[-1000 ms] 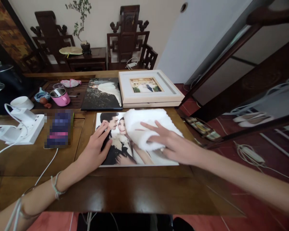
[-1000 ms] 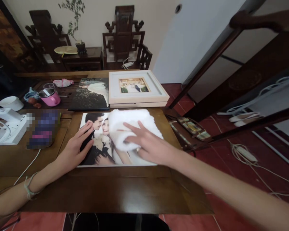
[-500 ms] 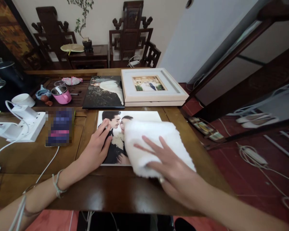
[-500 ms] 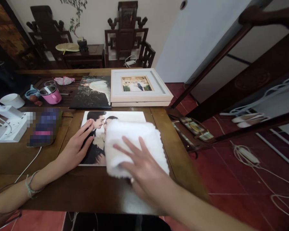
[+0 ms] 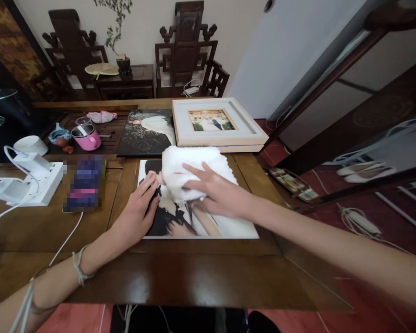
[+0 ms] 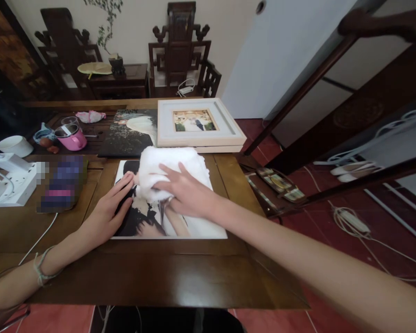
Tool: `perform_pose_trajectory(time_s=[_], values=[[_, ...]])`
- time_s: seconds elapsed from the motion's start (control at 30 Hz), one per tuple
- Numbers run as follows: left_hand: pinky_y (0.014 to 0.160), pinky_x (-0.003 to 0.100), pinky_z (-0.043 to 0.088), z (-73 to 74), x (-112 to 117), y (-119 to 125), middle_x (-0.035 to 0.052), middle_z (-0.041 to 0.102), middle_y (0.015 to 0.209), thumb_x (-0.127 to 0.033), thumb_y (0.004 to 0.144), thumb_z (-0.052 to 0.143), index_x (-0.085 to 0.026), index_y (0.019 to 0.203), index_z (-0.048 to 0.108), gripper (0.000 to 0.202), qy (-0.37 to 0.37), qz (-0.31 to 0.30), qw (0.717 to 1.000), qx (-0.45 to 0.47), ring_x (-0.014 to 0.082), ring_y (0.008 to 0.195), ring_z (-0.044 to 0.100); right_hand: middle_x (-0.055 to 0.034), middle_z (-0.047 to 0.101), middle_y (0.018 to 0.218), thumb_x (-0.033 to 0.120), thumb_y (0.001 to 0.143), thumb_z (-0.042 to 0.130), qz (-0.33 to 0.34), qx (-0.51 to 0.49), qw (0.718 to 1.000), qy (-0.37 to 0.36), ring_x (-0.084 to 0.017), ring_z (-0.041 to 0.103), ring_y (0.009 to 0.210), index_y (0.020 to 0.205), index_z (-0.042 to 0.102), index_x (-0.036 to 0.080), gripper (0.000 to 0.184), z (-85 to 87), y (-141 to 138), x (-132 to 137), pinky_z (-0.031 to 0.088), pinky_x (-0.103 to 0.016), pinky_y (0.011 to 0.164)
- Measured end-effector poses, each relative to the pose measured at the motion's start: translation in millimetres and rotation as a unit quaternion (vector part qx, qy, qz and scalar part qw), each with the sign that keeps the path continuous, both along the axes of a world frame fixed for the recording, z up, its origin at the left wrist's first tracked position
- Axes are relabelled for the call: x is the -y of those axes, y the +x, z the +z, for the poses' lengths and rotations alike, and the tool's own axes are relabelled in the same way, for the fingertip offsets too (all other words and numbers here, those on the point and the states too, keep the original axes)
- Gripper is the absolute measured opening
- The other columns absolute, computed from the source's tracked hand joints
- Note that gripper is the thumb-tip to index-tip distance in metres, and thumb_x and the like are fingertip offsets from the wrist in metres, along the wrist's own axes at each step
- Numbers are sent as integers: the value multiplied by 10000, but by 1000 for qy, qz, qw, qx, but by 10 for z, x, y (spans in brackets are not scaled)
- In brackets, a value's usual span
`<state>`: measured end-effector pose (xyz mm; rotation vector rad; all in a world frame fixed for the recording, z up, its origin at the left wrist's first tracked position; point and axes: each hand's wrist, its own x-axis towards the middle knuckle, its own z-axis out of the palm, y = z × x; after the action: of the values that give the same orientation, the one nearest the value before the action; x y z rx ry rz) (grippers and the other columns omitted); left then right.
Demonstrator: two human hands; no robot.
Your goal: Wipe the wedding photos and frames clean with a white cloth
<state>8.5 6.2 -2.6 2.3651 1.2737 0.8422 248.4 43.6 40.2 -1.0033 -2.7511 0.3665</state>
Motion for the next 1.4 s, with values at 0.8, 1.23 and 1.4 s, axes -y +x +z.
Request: perform_pose_trajectory(time_s=[0.8,1.23,1.4], values=[[1190,471,240,-8,-12,-20,139,323,1544,-182,981,335,-157,1456,358,475,-4,-19,1000,7,243,1451,239,-141,392,1501,-19,619,426,-3,24,999,-31,-355,203,1428,1179,604,152,612,39,-181,450,198,-704,1079],[1188,458,250,-25,-9,-28,160,342,1530,-170,974,350,-132,1449,362,478,8,-14,1000,9,234,1447,255,-133,358,1521,-9,649,443,-37,46,998,-3,-381,183,1429,1213,607,129,603,28,-295,252,186,-708,1079],[1181,484,254,-11,-5,-28,151,336,1535,-164,973,347,-150,1458,345,485,2,-11,1000,-6,243,1445,259,-120,311,1538,32,574,470,-21,-5,999,-24,-422,120,1426,1041,689,155,529,-40,-251,1033,105,-751,1068]])
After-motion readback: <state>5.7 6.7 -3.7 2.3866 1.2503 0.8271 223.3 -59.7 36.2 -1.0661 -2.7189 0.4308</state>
